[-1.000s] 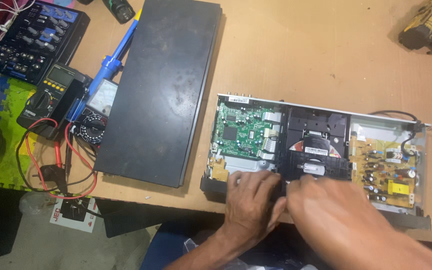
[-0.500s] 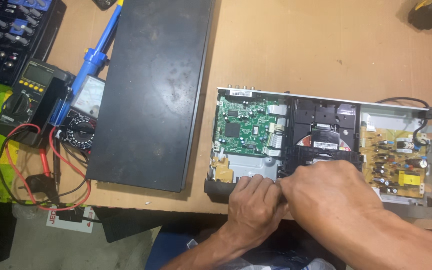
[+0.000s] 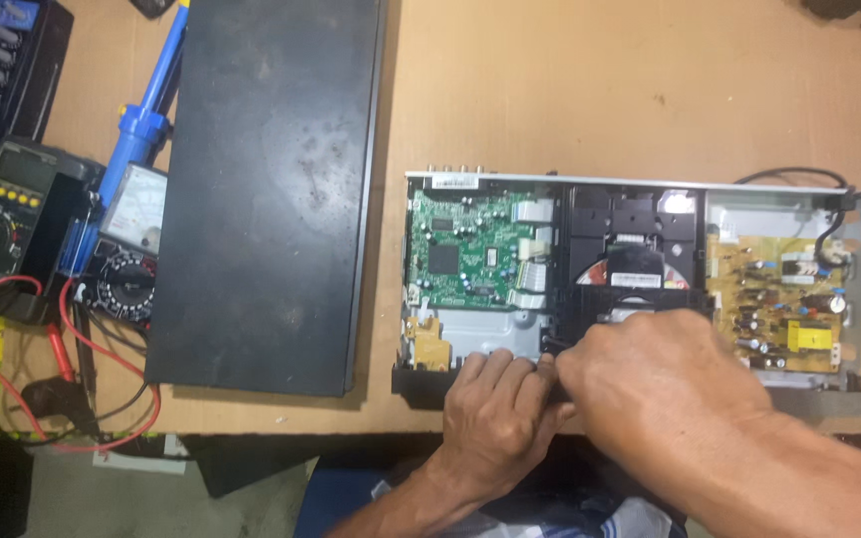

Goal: The person uses a screwdriver to remove screws from the casing of an open electronic device, likely a DVD player. They then use pliers to disconnect wires and remove a circuit board from the device's chassis.

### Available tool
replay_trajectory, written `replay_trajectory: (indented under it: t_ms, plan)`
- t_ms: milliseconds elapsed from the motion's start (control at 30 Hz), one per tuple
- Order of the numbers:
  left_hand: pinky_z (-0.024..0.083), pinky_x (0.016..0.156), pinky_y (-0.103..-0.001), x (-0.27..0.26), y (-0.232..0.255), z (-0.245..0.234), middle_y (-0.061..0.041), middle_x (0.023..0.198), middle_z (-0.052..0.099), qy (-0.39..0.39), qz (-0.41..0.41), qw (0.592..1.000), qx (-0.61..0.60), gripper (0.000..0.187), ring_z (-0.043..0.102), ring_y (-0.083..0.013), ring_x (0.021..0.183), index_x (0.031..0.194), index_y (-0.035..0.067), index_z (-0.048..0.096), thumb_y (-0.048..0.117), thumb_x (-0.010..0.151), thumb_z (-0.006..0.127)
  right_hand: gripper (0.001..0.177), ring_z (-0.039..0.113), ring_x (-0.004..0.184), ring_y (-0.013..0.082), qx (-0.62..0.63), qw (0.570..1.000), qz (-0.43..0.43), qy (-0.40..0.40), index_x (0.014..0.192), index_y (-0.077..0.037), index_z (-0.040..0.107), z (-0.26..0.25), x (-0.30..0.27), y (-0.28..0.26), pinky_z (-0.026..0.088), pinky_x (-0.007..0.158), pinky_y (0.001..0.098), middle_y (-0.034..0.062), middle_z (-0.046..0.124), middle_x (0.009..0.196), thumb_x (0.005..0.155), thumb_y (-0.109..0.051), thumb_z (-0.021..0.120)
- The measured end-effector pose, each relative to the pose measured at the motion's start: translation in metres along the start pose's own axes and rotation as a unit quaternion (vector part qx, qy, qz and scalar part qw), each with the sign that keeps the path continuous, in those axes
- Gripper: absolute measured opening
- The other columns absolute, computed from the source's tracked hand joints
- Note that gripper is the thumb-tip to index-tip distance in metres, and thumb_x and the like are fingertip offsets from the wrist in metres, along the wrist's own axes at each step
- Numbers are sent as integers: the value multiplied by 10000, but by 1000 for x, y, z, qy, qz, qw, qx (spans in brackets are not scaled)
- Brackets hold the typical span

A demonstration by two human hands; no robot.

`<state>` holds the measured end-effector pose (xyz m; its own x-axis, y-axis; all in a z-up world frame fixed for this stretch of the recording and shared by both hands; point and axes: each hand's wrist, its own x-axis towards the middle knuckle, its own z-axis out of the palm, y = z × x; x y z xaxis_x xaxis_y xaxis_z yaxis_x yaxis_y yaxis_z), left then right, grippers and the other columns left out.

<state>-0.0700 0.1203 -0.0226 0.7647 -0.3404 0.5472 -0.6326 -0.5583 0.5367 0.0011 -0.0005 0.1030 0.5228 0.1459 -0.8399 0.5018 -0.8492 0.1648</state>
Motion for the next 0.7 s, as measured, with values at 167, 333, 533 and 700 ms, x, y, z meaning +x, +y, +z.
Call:
replay_trajectory:
  t_ms: [167, 333, 533, 700]
  plan:
    - [278, 555, -400, 1, -2, 4, -117, 670, 461, -5, -3, 1000, 7, 307, 396, -267, 612, 724, 33, 484, 34, 1019, 569, 171, 727, 847, 303, 14, 999, 1, -31, 922, -278, 768, 11, 4, -1, 608, 673, 486, -38, 731, 845, 907, -257, 600]
    - [287, 563, -400, 9, 2, -1, -102, 660, 432, 14, 3, 1000, 18, 316, 392, -262, 603, 714, 58, 454, 8, 1018, 524, 310, 582, 527, 165, -119, 969, -148, 158, 691, -287, 629, 55, 17, -11, 416, 332, 363, -14, 594, 665, 896, -56, 605]
    - [256, 554, -396, -3, -3, 5, -109, 655, 396, 16, 3, 1000, -9, 227, 360, -261, 611, 723, 35, 446, -64, 920, 499, 360, 480, 486, 175, -220, 920, -175, 273, 584, -248, 536, 66, 27, -20, 292, 375, 372, 7, 528, 565, 740, 64, 625]
    - [255, 565, -392, -5, -1, 3, -98, 663, 415, -4, -8, 1000, 20, 272, 355, -254, 609, 725, 56, 443, 6, 970, 551, 265, 742, 1047, 276, 151, 978, 100, -103, 1096, -187, 760, -25, 4, -12, 597, 840, 404, 48, 761, 1125, 928, -219, 558]
